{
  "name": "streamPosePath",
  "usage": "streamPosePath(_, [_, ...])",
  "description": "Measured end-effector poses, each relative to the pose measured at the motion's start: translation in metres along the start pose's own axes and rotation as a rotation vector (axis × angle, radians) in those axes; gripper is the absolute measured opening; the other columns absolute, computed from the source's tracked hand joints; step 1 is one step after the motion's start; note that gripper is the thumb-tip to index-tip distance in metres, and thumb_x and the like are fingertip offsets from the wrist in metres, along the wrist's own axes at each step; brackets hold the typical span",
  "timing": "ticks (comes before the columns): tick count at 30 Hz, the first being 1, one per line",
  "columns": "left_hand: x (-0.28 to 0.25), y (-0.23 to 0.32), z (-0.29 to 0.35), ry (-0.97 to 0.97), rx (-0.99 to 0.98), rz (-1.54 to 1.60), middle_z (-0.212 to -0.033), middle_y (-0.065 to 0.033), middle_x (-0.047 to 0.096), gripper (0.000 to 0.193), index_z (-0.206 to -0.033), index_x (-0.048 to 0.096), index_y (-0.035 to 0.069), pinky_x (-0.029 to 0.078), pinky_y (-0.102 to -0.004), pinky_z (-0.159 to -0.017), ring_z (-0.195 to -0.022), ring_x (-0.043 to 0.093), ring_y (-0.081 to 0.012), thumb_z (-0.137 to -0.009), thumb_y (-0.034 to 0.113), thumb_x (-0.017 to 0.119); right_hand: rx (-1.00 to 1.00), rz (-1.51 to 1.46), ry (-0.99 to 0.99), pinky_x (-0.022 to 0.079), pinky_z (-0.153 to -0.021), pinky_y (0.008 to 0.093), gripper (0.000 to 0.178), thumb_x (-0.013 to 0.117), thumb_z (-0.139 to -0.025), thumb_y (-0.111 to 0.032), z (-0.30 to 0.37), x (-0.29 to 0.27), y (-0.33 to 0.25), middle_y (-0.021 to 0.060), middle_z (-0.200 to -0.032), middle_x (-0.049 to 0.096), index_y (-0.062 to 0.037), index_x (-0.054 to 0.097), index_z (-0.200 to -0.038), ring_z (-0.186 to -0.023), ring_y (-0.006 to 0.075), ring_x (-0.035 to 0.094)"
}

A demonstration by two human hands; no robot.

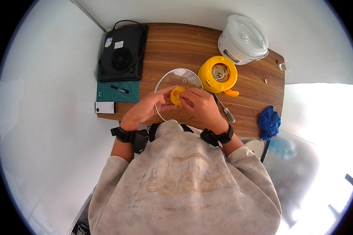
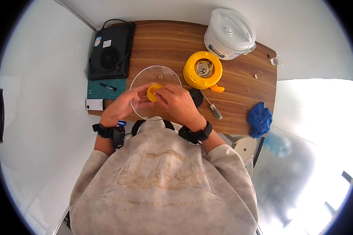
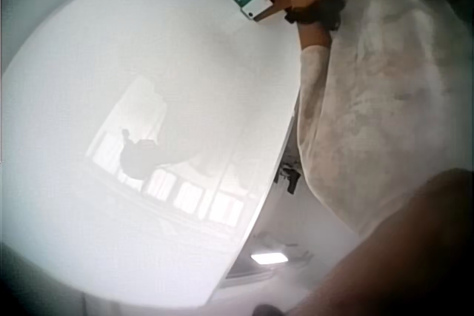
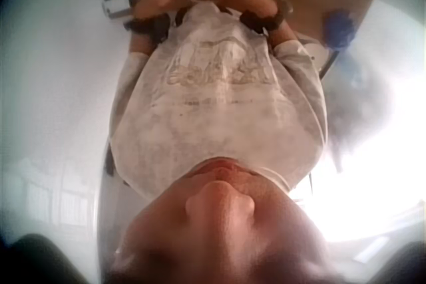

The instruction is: The person assembles a yellow electric kettle by attaching a clear glass lid with a yellow knob and a black base plate. They use a screwdriver to tighten screws on the lid and base, then place the base onto the kettle body.

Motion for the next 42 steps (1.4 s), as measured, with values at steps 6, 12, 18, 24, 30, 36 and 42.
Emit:
streamPosePath(6, [0.005,0.003,0.000,0.011,-0.012,-0.047,-0.149,-0.0183,0.046,0.064,-0.153,0.032,-0.006,0.042,-0.0357,-0.115,-0.133,0.051,-0.0258,-0.090,0.005,0.033,-0.010,0.026,-0.025,0.054,-0.072,0.0383,0.014,0.073,-0.082,-0.009,0.000,0.000,0.001,0.0101,-0.089,0.066,-0.0049,0.067,-0.094,-0.081,0.0298,0.066])
streamPosePath(12, [0.005,0.003,0.002,0.026,-0.028,-0.060,-0.149,-0.0174,0.046,0.065,-0.153,0.032,-0.006,0.042,-0.0345,-0.114,-0.133,0.051,-0.0251,-0.088,0.005,0.032,-0.042,0.082,-0.055,0.053,-0.071,0.0385,0.012,0.073,-0.083,-0.010,-0.003,0.000,-0.001,0.0097,-0.084,0.063,-0.0057,0.064,-0.090,-0.078,0.0292,0.064])
streamPosePath(18, [0.003,0.002,0.002,0.037,-0.045,-0.070,-0.148,-0.0200,0.046,0.066,-0.154,0.030,-0.006,0.042,-0.0355,-0.115,-0.132,0.054,-0.0275,-0.089,0.006,0.031,-0.099,0.140,-0.086,0.054,-0.072,0.0378,0.012,0.072,-0.085,-0.013,-0.003,0.001,-0.001,0.0095,-0.086,0.063,-0.0059,0.064,-0.091,-0.080,0.0286,0.065])
streamPosePath(24, [-0.006,-0.003,0.000,0.007,-0.028,-0.009,-0.146,-0.0220,0.047,0.065,-0.153,0.030,-0.007,0.043,-0.0351,-0.114,-0.130,0.055,-0.0293,-0.089,0.005,0.030,-0.071,0.108,-0.101,0.055,-0.073,0.0380,0.014,0.071,-0.084,-0.012,-0.002,0.002,-0.001,0.0101,-0.090,0.063,-0.0052,0.063,-0.095,-0.083,0.0289,0.065])
streamPosePath(30, [0.000,0.001,-0.002,0.024,-0.055,-0.049,-0.146,-0.0206,0.048,0.065,-0.152,0.032,-0.008,0.045,-0.0329,-0.111,-0.128,0.056,-0.0274,-0.088,0.001,0.030,-0.148,0.171,-0.186,0.054,-0.072,0.0383,0.017,0.071,-0.081,-0.013,-0.005,0.000,-0.001,0.0095,-0.086,0.062,-0.0038,0.062,-0.092,-0.081,0.0286,0.064])
streamPosePath(36, [0.000,-0.002,-0.005,0.032,-0.097,-0.099,-0.145,-0.0185,0.049,0.067,-0.152,0.033,-0.007,0.046,-0.0311,-0.111,-0.127,0.056,-0.0260,-0.086,0.000,0.033,-0.184,0.259,-0.211,0.054,-0.070,0.0386,0.014,0.070,-0.080,-0.014,-0.003,0.005,0.002,0.0079,-0.083,0.061,-0.0044,0.061,-0.086,-0.080,0.0275,0.064])
streamPosePath(42, [0.008,0.003,-0.004,0.010,-0.071,-0.081,-0.146,-0.0197,0.048,0.068,-0.152,0.033,-0.008,0.044,-0.0330,-0.112,-0.129,0.055,-0.0279,-0.085,0.003,0.032,-0.064,0.240,-0.222,0.054,-0.070,0.0400,0.013,0.069,-0.084,-0.015,-0.002,0.003,0.004,0.0093,-0.086,0.065,-0.0046,0.063,-0.089,-0.082,0.0288,0.066])
Point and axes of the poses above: each hand's wrist, its own z-axis away from the middle knuckle, its own x-axis out of the palm, y = z × x, the point moved 4 cm from there along -z, towards the middle knuckle
